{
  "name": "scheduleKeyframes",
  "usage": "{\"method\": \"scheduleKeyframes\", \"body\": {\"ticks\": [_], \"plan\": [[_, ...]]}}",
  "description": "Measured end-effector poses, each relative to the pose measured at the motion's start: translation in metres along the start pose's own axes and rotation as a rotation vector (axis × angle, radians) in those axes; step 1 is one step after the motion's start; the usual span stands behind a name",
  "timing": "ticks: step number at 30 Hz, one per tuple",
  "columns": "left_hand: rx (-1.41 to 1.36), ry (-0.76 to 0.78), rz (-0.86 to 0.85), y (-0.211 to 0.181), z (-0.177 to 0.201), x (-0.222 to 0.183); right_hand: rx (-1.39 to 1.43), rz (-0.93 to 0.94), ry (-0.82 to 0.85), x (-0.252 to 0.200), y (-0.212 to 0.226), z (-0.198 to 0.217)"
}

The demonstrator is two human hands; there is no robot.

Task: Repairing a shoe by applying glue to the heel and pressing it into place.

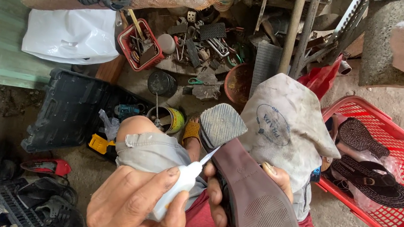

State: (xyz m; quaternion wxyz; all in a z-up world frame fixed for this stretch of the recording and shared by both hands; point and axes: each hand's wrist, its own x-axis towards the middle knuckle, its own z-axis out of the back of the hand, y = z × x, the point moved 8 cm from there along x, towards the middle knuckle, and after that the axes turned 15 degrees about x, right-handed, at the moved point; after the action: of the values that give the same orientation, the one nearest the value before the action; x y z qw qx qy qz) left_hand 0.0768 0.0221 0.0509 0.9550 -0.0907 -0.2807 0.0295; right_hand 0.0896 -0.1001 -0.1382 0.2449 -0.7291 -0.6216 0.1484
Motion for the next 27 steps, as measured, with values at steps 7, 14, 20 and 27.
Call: {"method": "scheduleKeyframes", "body": {"ticks": [7,14,20,27], "plan": [[-0.003,-0.013,-0.058,-0.003,0.0,0.001,0.002,-0.032,-0.022,-0.005,0.004,0.001],[-0.167,-0.062,0.079,0.019,0.0,-0.026,0.083,-0.207,0.097,-0.021,0.004,-0.01],[-0.256,0.021,0.241,0.021,-0.007,-0.039,0.035,-0.084,-0.056,-0.039,0.005,0.005],[-0.285,0.073,0.331,0.025,-0.023,-0.044,0.075,0.264,-0.193,-0.039,-0.015,0.014]]}}
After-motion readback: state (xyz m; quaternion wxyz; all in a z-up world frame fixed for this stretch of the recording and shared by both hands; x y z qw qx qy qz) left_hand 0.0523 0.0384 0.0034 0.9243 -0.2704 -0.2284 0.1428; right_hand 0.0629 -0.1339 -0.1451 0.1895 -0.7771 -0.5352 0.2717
